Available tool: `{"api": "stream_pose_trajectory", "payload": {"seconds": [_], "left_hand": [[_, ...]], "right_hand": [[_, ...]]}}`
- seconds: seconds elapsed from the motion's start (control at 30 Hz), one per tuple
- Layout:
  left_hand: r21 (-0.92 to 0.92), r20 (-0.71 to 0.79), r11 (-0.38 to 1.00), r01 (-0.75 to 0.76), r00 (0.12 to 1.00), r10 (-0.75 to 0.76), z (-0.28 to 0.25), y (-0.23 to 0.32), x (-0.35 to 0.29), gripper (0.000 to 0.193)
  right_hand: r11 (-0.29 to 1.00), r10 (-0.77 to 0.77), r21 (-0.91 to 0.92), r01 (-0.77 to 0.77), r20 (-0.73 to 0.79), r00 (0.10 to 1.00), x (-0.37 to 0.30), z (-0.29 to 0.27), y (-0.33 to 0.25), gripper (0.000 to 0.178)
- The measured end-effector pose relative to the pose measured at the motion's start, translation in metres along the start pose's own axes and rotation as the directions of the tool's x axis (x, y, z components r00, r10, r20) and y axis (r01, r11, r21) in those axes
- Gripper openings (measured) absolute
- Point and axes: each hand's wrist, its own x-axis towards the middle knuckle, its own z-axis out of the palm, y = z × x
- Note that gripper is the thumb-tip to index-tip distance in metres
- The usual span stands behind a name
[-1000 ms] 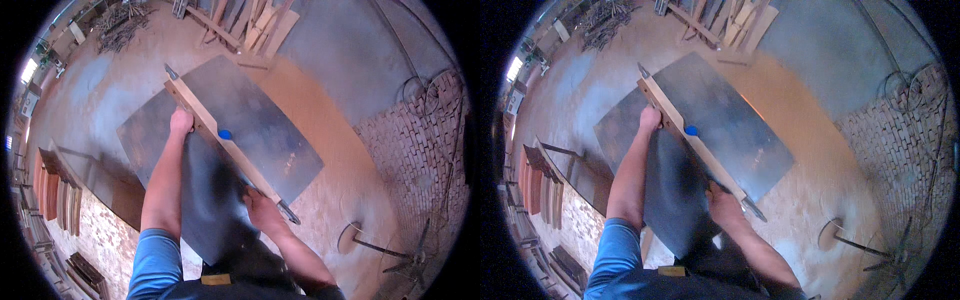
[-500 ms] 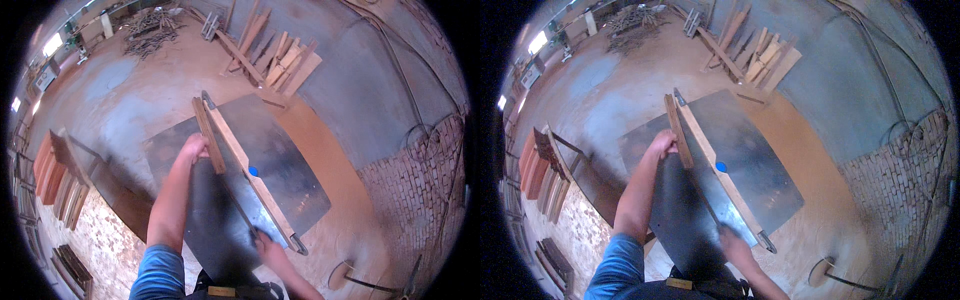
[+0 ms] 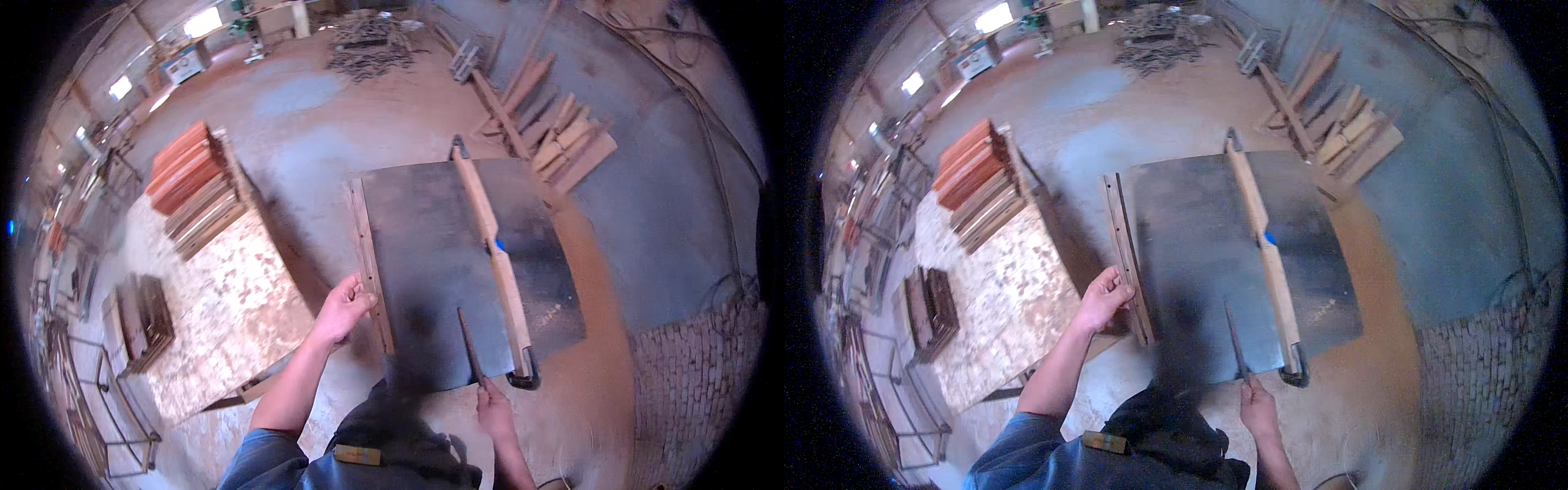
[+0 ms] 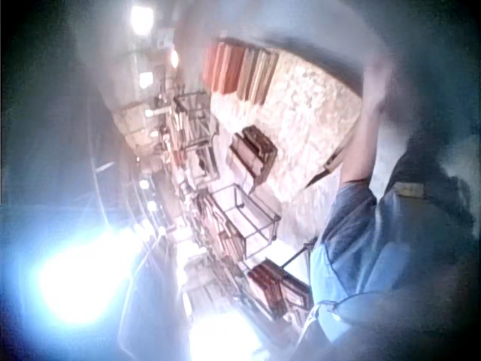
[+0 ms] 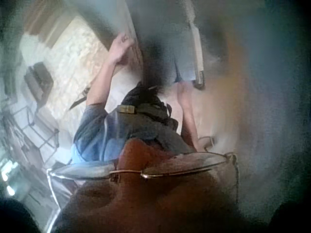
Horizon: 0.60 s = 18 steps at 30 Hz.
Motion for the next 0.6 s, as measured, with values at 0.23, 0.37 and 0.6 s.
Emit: {"api": "stream_pose_trajectory", "payload": {"seconds": [0.23, 0.37, 0.6], "left_hand": [[-0.04, -0.18, 0.999, -0.034, 0.983, 0.027, -0.052, 0.008, -0.106, 0.043], [-0.029, -0.26, 0.995, -0.091, 0.962, 0.08, -0.098, -0.003, -0.139, 0.044], [0.17, -0.597, 0.983, -0.075, 0.785, 0.163, -0.193, -0.009, -0.184, 0.041]], "right_hand": [[0.996, 0.055, 0.057, -0.063, 0.13, 0.99, -0.026, 0.008, -0.02, 0.038], [0.995, -0.02, 0.099, 0.003, 0.173, 0.985, -0.027, 0.018, -0.048, 0.04], [0.998, -0.054, -0.025, 0.061, 0.225, 0.973, -0.006, 0.067, -0.11, 0.04]]}}
